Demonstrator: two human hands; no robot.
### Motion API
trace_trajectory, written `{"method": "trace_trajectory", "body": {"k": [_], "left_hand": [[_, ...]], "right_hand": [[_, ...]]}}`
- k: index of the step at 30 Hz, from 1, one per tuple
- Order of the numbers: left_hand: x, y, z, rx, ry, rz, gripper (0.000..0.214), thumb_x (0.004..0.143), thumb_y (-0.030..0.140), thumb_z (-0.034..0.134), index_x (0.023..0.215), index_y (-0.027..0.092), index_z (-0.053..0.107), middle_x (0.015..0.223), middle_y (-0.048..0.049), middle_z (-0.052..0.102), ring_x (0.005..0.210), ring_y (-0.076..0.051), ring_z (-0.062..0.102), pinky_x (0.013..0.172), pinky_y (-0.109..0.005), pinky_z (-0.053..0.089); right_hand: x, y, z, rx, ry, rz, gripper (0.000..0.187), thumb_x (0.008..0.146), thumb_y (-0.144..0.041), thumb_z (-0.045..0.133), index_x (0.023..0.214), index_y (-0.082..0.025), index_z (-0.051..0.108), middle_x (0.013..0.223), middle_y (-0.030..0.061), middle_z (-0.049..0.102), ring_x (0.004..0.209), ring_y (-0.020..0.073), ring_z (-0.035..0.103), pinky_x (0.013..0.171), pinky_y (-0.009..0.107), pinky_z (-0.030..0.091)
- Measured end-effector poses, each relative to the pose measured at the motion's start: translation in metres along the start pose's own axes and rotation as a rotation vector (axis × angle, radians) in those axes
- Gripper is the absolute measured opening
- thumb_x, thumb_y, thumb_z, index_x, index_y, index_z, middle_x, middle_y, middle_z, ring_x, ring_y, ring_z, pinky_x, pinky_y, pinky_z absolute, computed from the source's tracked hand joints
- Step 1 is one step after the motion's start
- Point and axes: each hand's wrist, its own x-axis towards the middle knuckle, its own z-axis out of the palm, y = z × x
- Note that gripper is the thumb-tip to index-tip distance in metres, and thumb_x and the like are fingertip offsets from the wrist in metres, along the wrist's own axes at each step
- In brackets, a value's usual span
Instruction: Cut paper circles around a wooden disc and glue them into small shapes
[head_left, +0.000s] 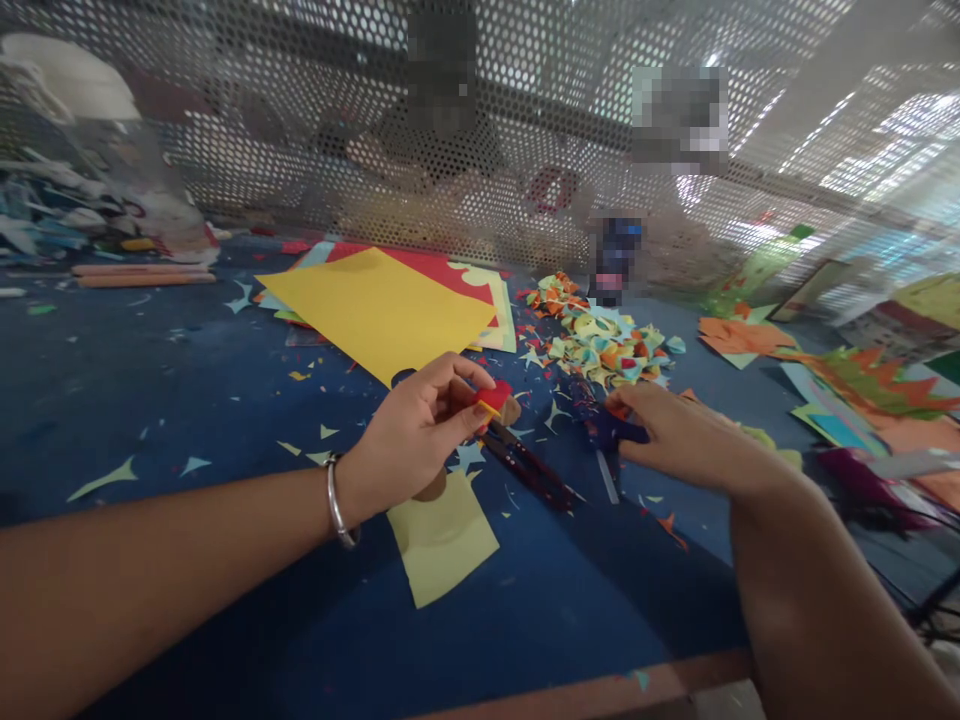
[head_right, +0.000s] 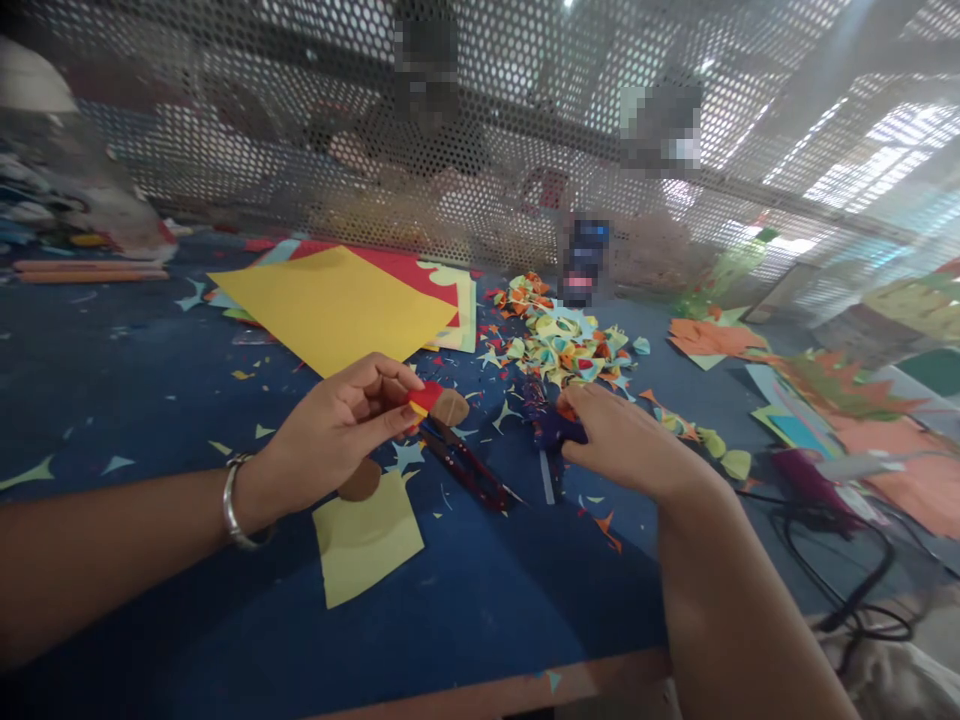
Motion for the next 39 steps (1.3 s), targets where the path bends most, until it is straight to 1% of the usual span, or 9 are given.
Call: {"method": "trace_trajectory", "body": {"k": [4, 8, 11, 13, 16, 20, 28, 34, 39], "left_hand": [[0.002, 0.0, -0.001, -0.003, 0.021, 0.011, 0.017, 0.085, 0.021, 0.064, 0.1, 0.021, 0.057, 0.08, 0.0005, 0.062, 0.073, -0.012, 0.06, 0.07, -0.027, 0.051], [0.005, 0.0, -0.002, 0.004, 0.084, 0.018, 0.017, 0.085, 0.02, 0.065, 0.1, 0.021, 0.058, 0.082, 0.0002, 0.061, 0.074, -0.012, 0.059, 0.071, -0.027, 0.051], [0.006, 0.0, -0.002, 0.004, 0.117, 0.026, 0.017, 0.085, 0.02, 0.065, 0.101, 0.02, 0.058, 0.082, -0.0001, 0.061, 0.075, -0.012, 0.059, 0.072, -0.027, 0.051], [0.005, 0.0, -0.002, 0.015, 0.122, 0.042, 0.017, 0.086, 0.021, 0.064, 0.102, 0.02, 0.058, 0.084, -0.0004, 0.061, 0.078, -0.013, 0.059, 0.074, -0.027, 0.051], [0.003, -0.001, -0.001, 0.066, 0.124, 0.077, 0.015, 0.088, 0.022, 0.062, 0.102, 0.021, 0.058, 0.086, -0.0006, 0.061, 0.08, -0.013, 0.06, 0.075, -0.028, 0.05], [0.001, -0.004, -0.001, 0.129, 0.113, 0.094, 0.017, 0.088, 0.019, 0.059, 0.105, 0.023, 0.058, 0.088, -0.0013, 0.063, 0.078, -0.014, 0.06, 0.07, -0.028, 0.048], [-0.003, -0.004, 0.001, 0.183, 0.076, 0.123, 0.016, 0.089, 0.018, 0.059, 0.105, 0.022, 0.059, 0.088, -0.0012, 0.064, 0.077, -0.013, 0.06, 0.069, -0.027, 0.048], [-0.003, -0.002, 0.003, 0.184, 0.066, 0.147, 0.015, 0.089, 0.015, 0.057, 0.103, 0.021, 0.06, 0.087, -0.0005, 0.063, 0.075, -0.011, 0.061, 0.068, -0.026, 0.048], [-0.004, -0.001, 0.003, 0.185, 0.057, 0.134, 0.016, 0.09, 0.016, 0.057, 0.104, 0.021, 0.059, 0.088, -0.0001, 0.064, 0.075, -0.011, 0.061, 0.066, -0.025, 0.048]], "right_hand": [[0.0, -0.006, -0.003, 0.095, 0.093, -0.056, 0.028, 0.074, -0.024, 0.059, 0.102, -0.02, 0.062, 0.095, 0.0067, 0.069, 0.071, 0.0187, 0.062, 0.07, 0.033, 0.05], [-0.001, -0.014, -0.008, 0.243, 0.17, -0.12, 0.026, 0.075, -0.025, 0.061, 0.101, -0.021, 0.062, 0.094, 0.0047, 0.069, 0.074, 0.0183, 0.064, 0.066, 0.029, 0.049], [-0.005, -0.021, -0.012, 0.311, 0.214, -0.124, 0.015, 0.082, -0.032, 0.063, 0.094, -0.022, 0.062, 0.08, 0.0015, 0.068, 0.064, 0.0164, 0.062, 0.059, 0.027, 0.047], [-0.008, -0.027, -0.013, 0.341, 0.266, -0.123, 0.017, 0.085, -0.04, 0.065, 0.089, -0.024, 0.062, 0.07, -0.0009, 0.065, 0.055, 0.0157, 0.058, 0.052, 0.027, 0.044], [-0.011, -0.035, -0.011, 0.407, 0.36, -0.207, 0.021, 0.088, -0.044, 0.063, 0.081, -0.024, 0.064, 0.071, 0.001, 0.067, 0.06, 0.0181, 0.061, 0.055, 0.03, 0.047], [-0.014, -0.043, -0.009, 0.44, 0.34, -0.295, 0.025, 0.095, -0.043, 0.058, 0.078, -0.025, 0.063, 0.072, 0.0024, 0.067, 0.06, 0.0178, 0.061, 0.056, 0.03, 0.049], [-0.019, -0.047, -0.005, 0.424, 0.384, -0.349, 0.014, 0.096, -0.038, 0.058, 0.09, -0.025, 0.06, 0.084, 0.0024, 0.069, 0.069, 0.0185, 0.065, 0.061, 0.029, 0.054], [-0.019, -0.047, -0.007, 0.396, 0.389, -0.377, 0.013, 0.096, -0.036, 0.057, 0.09, -0.025, 0.057, 0.08, 0.001, 0.067, 0.065, 0.0179, 0.065, 0.058, 0.028, 0.053], [-0.019, -0.049, -0.007, 0.425, 0.389, -0.384, 0.013, 0.095, -0.037, 0.058, 0.09, -0.025, 0.06, 0.08, 0.0011, 0.067, 0.065, 0.019, 0.065, 0.059, 0.03, 0.053]]}}
